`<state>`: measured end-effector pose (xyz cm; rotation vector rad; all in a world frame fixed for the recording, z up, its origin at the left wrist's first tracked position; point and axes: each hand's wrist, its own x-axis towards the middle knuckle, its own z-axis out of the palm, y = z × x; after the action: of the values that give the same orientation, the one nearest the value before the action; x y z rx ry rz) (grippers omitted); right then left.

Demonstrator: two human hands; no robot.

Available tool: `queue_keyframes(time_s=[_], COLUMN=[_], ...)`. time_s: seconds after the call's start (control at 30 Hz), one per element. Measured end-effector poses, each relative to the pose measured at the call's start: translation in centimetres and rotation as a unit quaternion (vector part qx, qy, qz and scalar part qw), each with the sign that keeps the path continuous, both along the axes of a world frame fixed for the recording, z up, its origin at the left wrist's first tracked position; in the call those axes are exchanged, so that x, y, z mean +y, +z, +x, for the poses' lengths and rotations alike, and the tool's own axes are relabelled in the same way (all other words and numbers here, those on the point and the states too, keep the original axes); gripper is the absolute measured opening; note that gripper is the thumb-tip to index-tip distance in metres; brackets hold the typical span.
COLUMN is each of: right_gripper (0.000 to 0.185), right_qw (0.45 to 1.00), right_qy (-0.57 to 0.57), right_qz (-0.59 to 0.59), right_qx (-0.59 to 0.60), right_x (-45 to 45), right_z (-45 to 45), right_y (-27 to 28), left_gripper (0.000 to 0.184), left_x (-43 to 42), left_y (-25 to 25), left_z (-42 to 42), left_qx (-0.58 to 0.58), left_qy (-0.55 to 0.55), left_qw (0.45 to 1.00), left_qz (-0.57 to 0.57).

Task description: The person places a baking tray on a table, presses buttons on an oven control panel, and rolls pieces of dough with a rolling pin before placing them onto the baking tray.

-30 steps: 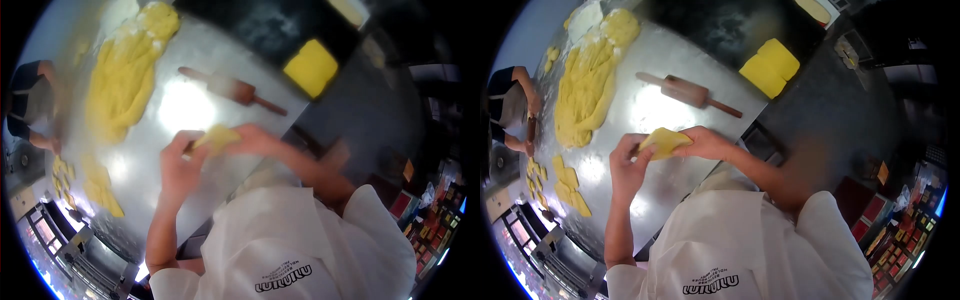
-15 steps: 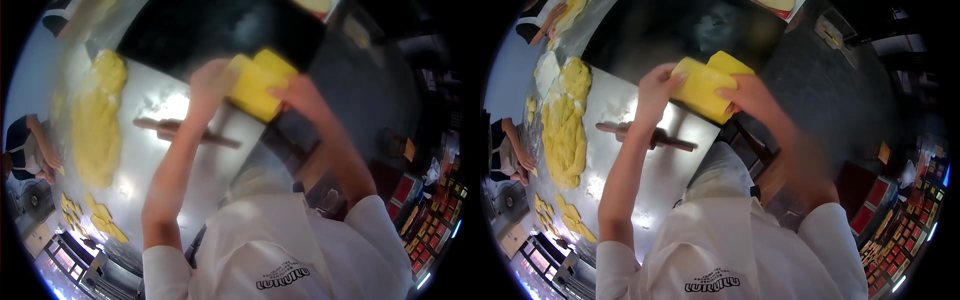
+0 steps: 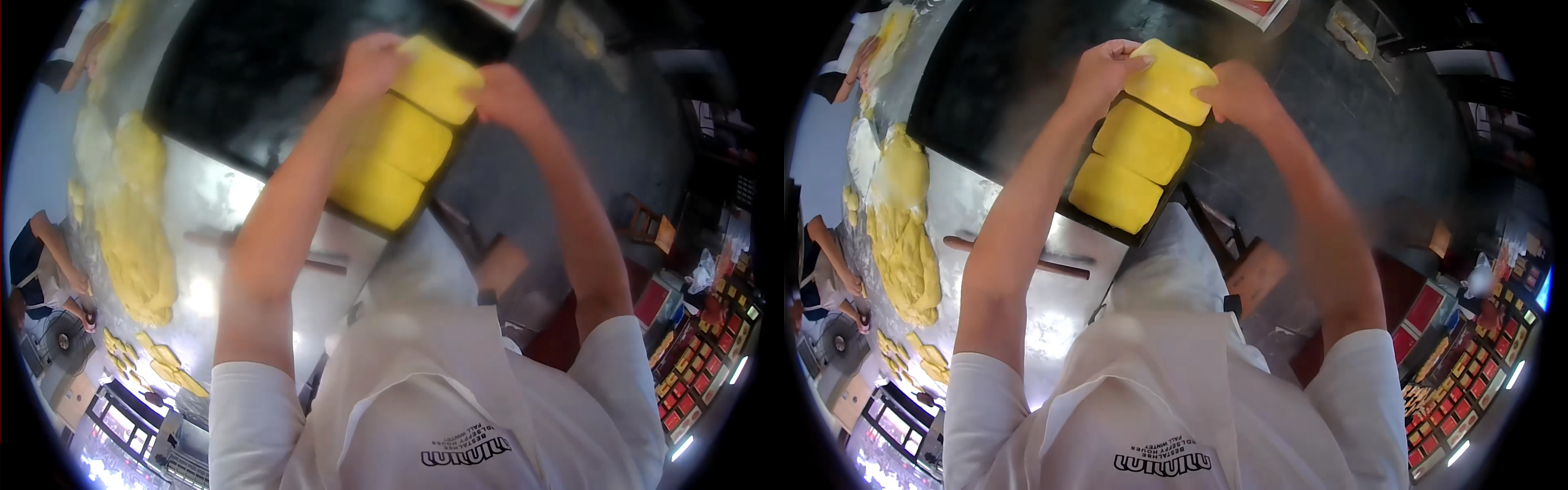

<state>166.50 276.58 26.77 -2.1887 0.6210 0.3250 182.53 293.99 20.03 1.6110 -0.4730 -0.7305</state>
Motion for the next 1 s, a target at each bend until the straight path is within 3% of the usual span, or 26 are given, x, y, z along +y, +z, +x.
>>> queue_keyframes(time_s=[0.3,0.4,0.47,0.53,0.73,1.0], right_gripper=[0.036,0.034,0.030,0.023,0.014,0.011], right_qw=[0.988,0.977,0.980,0.976,0.949,0.960], right_qy=[0.042,0.064,0.088,0.090,0.215,0.174], right_qz=[0.009,-0.076,-0.177,-0.189,-0.227,-0.204], right_qx=[0.149,0.188,0.025,-0.056,-0.036,-0.080], right_x=[-0.5,-1.8,-3.3,-4.5,-4.0,-3.0], right_z=[2.0,2.7,2.6,3.0,4.3,3.4], right_y=[1.6,2.5,1.3,0.7,-0.8,-1.5], left_gripper=[0.024,0.027,0.026,0.026,0.030,0.028], left_x=[-1.1,-1.1,-1.0,-0.8,-0.2,0.3], left_y=[-0.8,1.3,1.4,1.5,1.3,1.0], left_z=[0.8,0.2,0.3,-0.1,-0.6,-1.5], left_qx=[-0.064,-0.081,-0.139,-0.184,-0.249,-0.184], left_qy=[-0.056,-0.051,-0.039,-0.029,-0.039,0.044], left_qw=[0.994,0.988,0.978,0.966,0.943,0.968], left_qz=[0.066,0.124,0.148,0.179,0.219,0.166])
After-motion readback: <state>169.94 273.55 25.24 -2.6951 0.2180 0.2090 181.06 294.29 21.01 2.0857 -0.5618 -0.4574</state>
